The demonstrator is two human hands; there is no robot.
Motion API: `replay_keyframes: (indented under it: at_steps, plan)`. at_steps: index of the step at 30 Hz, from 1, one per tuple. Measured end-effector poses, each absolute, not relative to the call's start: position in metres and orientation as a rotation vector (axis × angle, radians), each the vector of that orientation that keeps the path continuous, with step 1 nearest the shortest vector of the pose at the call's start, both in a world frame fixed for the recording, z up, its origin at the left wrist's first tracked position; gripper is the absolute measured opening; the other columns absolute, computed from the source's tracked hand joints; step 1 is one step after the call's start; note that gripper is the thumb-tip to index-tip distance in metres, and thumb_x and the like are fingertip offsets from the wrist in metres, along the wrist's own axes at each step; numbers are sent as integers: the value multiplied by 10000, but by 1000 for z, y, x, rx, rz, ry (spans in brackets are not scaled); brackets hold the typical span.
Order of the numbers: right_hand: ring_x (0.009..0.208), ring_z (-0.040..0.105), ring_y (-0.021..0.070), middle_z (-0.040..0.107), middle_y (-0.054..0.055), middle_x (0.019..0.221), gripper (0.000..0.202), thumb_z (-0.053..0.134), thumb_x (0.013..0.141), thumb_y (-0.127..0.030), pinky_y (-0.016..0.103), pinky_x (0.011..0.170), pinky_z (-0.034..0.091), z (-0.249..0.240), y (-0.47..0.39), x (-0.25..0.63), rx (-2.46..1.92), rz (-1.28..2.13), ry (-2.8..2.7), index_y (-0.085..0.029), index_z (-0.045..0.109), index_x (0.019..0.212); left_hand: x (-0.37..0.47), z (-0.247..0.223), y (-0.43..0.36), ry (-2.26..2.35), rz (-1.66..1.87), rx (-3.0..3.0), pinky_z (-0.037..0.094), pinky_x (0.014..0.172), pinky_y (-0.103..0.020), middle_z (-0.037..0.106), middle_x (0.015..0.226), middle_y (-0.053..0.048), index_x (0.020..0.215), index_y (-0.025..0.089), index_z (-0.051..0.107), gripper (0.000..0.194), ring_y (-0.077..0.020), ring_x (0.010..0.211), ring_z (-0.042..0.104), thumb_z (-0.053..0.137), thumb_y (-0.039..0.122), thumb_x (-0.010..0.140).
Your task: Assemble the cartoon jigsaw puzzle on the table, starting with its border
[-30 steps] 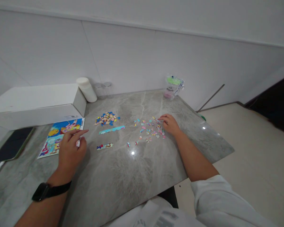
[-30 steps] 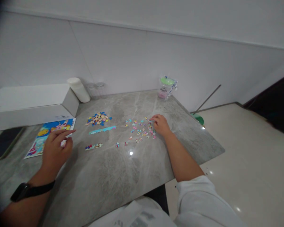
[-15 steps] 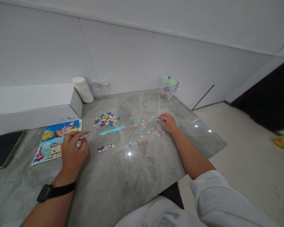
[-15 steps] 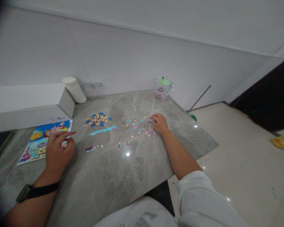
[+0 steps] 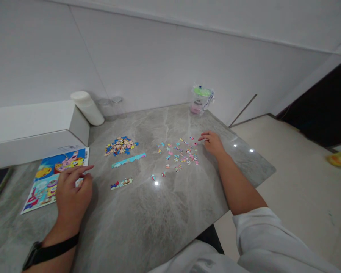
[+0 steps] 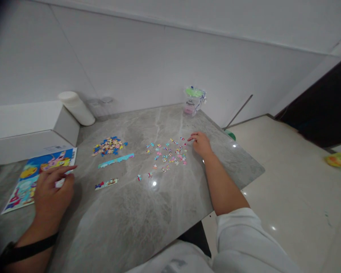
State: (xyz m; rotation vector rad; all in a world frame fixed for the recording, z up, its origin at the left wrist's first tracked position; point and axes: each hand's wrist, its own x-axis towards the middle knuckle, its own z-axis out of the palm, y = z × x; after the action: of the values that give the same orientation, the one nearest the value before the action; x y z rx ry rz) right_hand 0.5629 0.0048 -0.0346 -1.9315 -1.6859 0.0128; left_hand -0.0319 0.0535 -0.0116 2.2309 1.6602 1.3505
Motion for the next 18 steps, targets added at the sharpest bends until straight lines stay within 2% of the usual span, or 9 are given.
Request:
replay_keyframes:
  at_steps: [4,9,12,15,18]
  plan:
    - [1179,651,262,727,91,1235,442,547,795,-14,460,1131,469,-33,2,568,-2004,48,-1710,-266,883,935,-31,-11,53,1662,1344,2216,556,1030,-481,672,1081,-32,1084,300,767,231,-260,982,659,587,343,945]
    - [1189,637,257,725,79,1265,469,545,814,-18,460,1137,461,-36,4,560,-2092,89,-1772,-289,889,981,-32,-11,52,1661,1339,2214,546,1048,-495,680,1060,-36,1072,309,771,238,-282,1047,654,572,357,950]
    - [1189,642,250,731,80,1266,481,532,816,-3,438,1126,466,-31,2,557,-2120,76,-1745,-277,882,1000,-33,-13,53,1683,1357,2203,551,1027,-494,682,1072,-30,1081,306,774,243,-269,988,648,581,356,940]
    - [1131,666,236,753,91,1177,414,542,835,-24,385,1068,489,-21,-2,554,-2100,60,-1735,-235,863,988,-35,-14,54,1712,1358,2177,563,971,-481,676,1067,-25,1086,305,776,252,-254,915,632,587,357,926]
    - [958,692,213,773,83,1033,251,625,891,-147,332,924,520,-12,-7,545,-2106,145,-1775,-210,839,1007,-36,-15,55,1714,1343,2168,563,950,-469,669,1053,-24,1080,299,777,261,-251,900,630,589,366,912]
